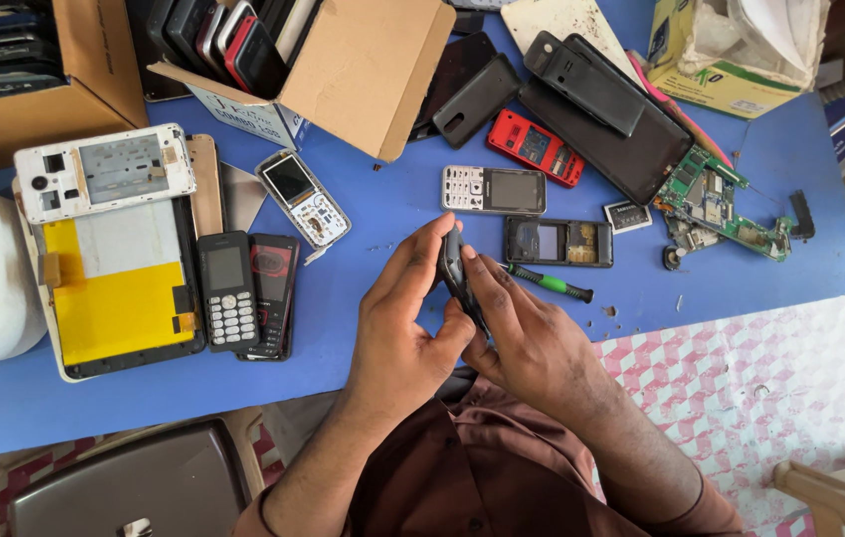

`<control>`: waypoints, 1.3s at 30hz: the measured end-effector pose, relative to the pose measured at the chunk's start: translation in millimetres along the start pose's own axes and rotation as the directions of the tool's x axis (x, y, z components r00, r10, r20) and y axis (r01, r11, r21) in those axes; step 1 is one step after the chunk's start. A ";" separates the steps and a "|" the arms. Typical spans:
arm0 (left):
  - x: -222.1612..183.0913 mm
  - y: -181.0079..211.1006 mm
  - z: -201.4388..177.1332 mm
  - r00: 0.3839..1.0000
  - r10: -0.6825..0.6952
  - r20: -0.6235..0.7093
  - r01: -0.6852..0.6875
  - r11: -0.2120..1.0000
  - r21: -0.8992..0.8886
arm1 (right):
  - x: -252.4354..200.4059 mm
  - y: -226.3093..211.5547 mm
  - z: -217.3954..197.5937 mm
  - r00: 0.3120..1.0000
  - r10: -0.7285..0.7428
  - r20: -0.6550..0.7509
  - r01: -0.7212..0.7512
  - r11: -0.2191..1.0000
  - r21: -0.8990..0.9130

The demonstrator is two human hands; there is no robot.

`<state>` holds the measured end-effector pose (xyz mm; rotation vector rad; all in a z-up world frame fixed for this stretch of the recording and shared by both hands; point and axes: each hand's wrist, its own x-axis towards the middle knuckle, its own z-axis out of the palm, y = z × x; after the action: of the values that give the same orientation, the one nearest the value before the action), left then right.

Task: The person disassembles a black feature phone using a screwdriver, removes the back cover and battery, and then reassembles it. The person also handles a silver feature phone, removing its back cover and battery before reassembling it.

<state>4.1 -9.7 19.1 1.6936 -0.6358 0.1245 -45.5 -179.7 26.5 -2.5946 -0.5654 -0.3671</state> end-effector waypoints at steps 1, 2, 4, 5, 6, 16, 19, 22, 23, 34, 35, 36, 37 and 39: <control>-1.4 -0.3 0.4 1.000 -0.014 0.007 0.014 1.000 -0.018 | -1.0 -0.1 0.6 1.000 -0.014 -0.009 0.014 1.000 -0.012; -2.9 -0.4 0.6 1.000 -0.028 0.013 0.029 0.999 -0.036 | -1.7 -0.1 1.4 0.999 -0.030 -0.017 0.029 0.999 -0.023; -5.9 0.4 0.8 0.998 -0.054 0.017 0.055 0.997 -0.050 | -4.0 -2.1 2.7 0.999 -0.031 -0.023 0.030 0.999 -0.041; -7.0 1.2 0.9 0.998 -0.065 0.015 0.066 0.997 -0.046 | -5.2 -3.7 3.7 1.000 -0.016 -0.021 0.015 0.999 -0.047; -8.2 2.3 0.9 0.997 -0.076 0.014 0.077 0.996 -0.041 | -6.3 -5.2 4.5 1.000 -0.001 -0.020 0.000 0.999 -0.052; -15.8 13.9 -4.9 0.994 -0.085 0.066 0.093 0.986 -0.135 | -18.9 -5.3 8.9 0.993 0.019 -0.115 -0.011 0.998 0.065; -17.9 14.9 -7.6 0.985 -0.143 0.095 0.158 0.970 -0.187 | -23.9 -2.4 9.4 0.990 0.028 -0.138 -0.009 0.991 0.135; -19.3 16.6 -8.6 0.985 -0.151 0.078 0.164 0.965 -0.206 | -29.0 -3.7 10.0 0.988 0.022 -0.150 0.005 0.985 0.175; -20.0 17.7 -9.3 0.987 -0.146 0.071 0.158 0.967 -0.202 | -30.6 -4.7 9.4 0.989 0.018 -0.148 0.009 0.984 0.180; -28.7 23.8 -13.2 0.987 -0.125 0.106 0.150 0.946 -0.287 | -38.9 -7.0 4.4 0.993 -0.061 -0.104 0.069 0.995 0.071; -28.8 23.5 -12.4 0.987 -0.122 0.105 0.146 0.950 -0.275 | -39.4 -7.0 5.1 0.992 -0.072 -0.106 0.079 0.995 0.060; -29.1 23.4 -11.7 0.987 -0.120 0.104 0.144 0.954 -0.263 | -40.1 -7.0 5.8 0.991 -0.082 -0.107 0.088 0.995 0.049; -29.0 23.1 -11.1 0.987 -0.121 0.107 0.144 0.959 -0.245 | -40.3 -6.5 6.5 0.989 -0.089 -0.114 0.094 0.995 0.036; -28.3 22.4 -9.8 0.986 -0.123 0.112 0.145 0.967 -0.209 | -39.7 -5.2 8.2 0.986 -0.103 -0.129 0.105 0.994 0.011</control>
<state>-27.8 7.1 29.2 1.5326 -0.5832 -0.1217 -81.4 -184.5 7.8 -2.5093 -0.6569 -0.5563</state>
